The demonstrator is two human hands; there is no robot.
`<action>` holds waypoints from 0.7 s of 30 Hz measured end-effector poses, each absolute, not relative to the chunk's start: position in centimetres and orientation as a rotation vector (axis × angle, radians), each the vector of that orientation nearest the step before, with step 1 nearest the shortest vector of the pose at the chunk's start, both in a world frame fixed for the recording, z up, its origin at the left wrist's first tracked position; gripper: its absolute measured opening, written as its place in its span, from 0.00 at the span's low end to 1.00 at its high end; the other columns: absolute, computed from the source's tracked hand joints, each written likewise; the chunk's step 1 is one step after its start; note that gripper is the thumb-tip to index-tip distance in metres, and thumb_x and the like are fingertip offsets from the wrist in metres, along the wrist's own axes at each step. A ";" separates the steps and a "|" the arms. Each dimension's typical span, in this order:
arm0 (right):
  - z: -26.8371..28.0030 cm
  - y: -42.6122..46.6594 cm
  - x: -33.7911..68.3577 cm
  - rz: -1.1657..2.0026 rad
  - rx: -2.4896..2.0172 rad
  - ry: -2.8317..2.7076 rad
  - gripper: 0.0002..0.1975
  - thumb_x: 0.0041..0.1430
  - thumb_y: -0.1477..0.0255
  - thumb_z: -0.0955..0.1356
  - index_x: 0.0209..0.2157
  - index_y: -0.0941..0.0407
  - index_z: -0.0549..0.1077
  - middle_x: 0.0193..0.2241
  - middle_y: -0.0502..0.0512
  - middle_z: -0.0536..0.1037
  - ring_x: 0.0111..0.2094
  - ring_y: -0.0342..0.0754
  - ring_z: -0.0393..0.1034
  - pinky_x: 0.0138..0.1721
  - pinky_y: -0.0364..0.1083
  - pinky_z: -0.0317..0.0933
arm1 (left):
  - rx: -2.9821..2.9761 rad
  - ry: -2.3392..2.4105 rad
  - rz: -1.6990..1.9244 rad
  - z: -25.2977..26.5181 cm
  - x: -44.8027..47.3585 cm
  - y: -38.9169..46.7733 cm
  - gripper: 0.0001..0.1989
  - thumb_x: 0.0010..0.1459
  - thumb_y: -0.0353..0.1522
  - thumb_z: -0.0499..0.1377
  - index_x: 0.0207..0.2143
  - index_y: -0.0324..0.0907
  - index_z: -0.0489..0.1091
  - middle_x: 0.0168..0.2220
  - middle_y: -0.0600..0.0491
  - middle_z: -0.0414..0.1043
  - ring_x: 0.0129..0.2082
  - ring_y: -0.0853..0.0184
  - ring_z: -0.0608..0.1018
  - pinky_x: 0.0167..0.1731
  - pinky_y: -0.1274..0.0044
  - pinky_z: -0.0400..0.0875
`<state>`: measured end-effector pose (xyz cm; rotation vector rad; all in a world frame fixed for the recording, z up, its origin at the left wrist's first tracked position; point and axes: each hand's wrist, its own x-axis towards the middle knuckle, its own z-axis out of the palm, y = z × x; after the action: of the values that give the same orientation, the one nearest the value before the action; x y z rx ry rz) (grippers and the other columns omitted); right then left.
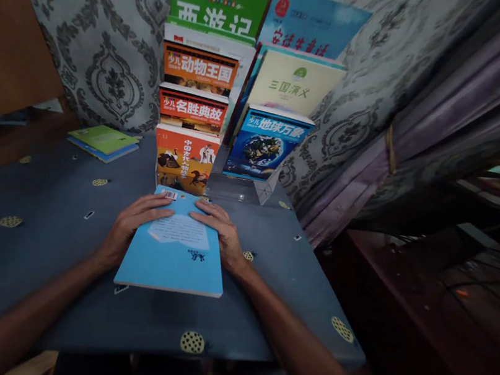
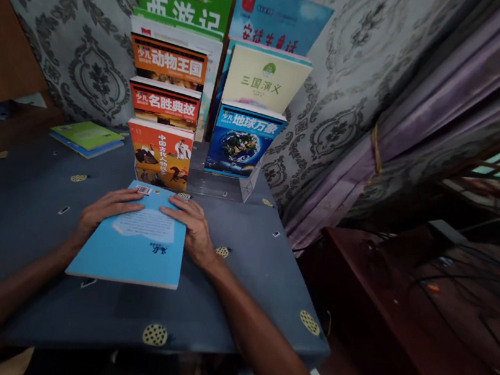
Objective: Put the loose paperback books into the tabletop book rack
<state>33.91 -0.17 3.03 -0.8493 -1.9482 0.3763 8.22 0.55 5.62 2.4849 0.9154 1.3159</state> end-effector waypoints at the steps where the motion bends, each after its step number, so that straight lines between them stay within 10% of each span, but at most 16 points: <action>1: 3.4 -0.2 34.1 0.377 -0.855 -1.951 0.16 0.67 0.66 0.67 0.55 0.43 0.75 0.59 0.54 0.74 0.61 0.54 0.68 0.63 0.62 0.56 | 2.470 0.922 1.312 5.8 8.3 0.5 0.15 0.68 0.35 0.53 0.50 0.47 0.76 0.55 0.49 0.76 0.60 0.59 0.73 0.62 0.60 0.65; 11: 7.3 0.2 37.6 0.414 -1.119 -1.581 0.17 0.62 0.56 0.68 0.45 0.52 0.77 0.38 0.53 0.82 0.38 0.51 0.74 0.41 0.48 0.68 | 2.111 1.248 1.183 7.4 13.8 2.0 0.19 0.60 0.45 0.57 0.31 0.39 0.76 0.28 0.49 0.80 0.29 0.59 0.80 0.32 0.71 0.76; 21: 10.0 4.3 43.6 0.115 -1.248 -1.477 0.23 0.68 0.54 0.60 0.56 0.52 0.68 0.45 0.58 0.80 0.46 0.56 0.74 0.49 0.54 0.67 | 2.290 1.202 1.382 13.3 23.1 7.4 0.11 0.60 0.30 0.57 0.44 0.38 0.73 0.38 0.47 0.80 0.39 0.58 0.80 0.44 0.68 0.75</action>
<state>43.61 4.35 10.00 -1.2480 -1.4774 0.1148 23.11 7.40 13.31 2.2895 1.2024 1.3822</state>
